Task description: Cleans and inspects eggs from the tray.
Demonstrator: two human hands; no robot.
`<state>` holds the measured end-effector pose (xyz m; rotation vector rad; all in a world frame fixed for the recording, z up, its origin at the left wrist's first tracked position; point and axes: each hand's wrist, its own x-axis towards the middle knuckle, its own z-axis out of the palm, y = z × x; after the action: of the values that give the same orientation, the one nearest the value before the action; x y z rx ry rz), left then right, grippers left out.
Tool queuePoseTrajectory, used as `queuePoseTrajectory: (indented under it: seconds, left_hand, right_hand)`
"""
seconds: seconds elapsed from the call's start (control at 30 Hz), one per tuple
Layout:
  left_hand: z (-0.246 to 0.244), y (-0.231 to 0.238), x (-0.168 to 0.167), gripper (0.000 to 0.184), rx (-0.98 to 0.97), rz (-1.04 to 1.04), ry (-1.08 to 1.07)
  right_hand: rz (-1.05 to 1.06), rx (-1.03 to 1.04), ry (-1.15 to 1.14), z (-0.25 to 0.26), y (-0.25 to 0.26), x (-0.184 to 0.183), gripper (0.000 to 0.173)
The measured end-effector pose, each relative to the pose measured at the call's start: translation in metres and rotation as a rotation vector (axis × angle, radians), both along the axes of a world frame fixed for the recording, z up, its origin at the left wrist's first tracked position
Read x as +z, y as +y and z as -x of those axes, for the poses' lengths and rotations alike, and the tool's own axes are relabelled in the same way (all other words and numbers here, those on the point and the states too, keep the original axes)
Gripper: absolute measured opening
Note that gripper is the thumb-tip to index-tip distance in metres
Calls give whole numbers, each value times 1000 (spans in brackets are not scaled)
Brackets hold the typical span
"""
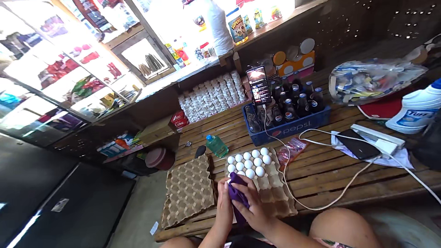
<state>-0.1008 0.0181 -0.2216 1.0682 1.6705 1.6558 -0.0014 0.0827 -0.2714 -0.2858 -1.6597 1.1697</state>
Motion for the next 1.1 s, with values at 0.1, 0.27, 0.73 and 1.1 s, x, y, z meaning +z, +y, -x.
queuePoseTrajectory:
  seconds: [0.1, 0.27, 0.73, 1.1]
  left_hand:
    - [-1, -4, -8, 69, -112, 30, 131]
    - [-5, -3, -6, 60, -70, 21, -12]
    - [0, -6, -4, 56, -116, 71, 87]
    - [6, -6, 0, 65, -92, 108, -1]
  right_hand:
    - [119, 5, 31, -3, 4, 6, 43]
    - [402, 113, 46, -7, 6, 14, 46]
    - [316, 66, 69, -7, 7, 12, 46]
    - [88, 16, -1, -4, 7, 6, 44]
